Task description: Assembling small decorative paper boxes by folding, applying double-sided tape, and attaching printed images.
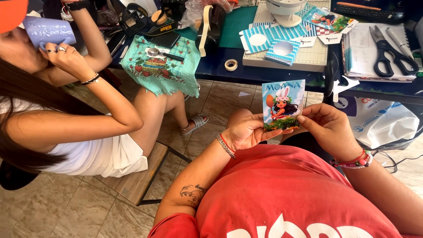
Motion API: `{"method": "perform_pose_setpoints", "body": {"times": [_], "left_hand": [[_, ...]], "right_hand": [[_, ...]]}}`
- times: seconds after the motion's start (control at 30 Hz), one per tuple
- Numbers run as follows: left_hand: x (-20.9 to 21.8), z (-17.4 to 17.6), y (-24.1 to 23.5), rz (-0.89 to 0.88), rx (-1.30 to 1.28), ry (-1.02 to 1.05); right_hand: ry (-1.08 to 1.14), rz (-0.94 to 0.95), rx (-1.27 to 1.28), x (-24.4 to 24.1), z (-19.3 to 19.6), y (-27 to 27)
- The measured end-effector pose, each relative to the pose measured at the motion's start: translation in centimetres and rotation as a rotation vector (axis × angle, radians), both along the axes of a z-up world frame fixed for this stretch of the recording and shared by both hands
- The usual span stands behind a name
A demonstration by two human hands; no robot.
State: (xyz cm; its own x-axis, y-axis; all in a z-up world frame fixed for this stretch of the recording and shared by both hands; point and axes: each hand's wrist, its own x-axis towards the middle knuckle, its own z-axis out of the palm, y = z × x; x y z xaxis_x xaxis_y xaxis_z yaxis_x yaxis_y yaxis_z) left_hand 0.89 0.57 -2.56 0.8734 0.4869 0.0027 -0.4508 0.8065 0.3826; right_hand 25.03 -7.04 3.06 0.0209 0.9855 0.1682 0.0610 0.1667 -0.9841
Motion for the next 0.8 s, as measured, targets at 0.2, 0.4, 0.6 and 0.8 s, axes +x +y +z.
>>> {"method": "perform_pose_setpoints", "body": {"times": [0.2, 0.4, 0.6, 0.8], "left_hand": [[-0.1, 0.1, 0.0, -0.017, -0.010, -0.032], [-1.2, -0.6, -1.0, -0.033, 0.132, 0.044], [-1.8, -3.1, -0.5, 0.028, 0.070, 0.175], [-2.2, -0.3, 5.4, 0.024, 0.405, 0.216]], "right_hand": [[0.004, -0.009, 0.015, -0.1, -0.1, 0.0], [0.157, 0.087, 0.023, -0.5, -2.7, 0.1], [-0.303, 0.090, -0.086, -1.9, -0.6, 0.8], [-0.455, 0.063, 0.173, 0.0, -0.2, 5.4]]}}
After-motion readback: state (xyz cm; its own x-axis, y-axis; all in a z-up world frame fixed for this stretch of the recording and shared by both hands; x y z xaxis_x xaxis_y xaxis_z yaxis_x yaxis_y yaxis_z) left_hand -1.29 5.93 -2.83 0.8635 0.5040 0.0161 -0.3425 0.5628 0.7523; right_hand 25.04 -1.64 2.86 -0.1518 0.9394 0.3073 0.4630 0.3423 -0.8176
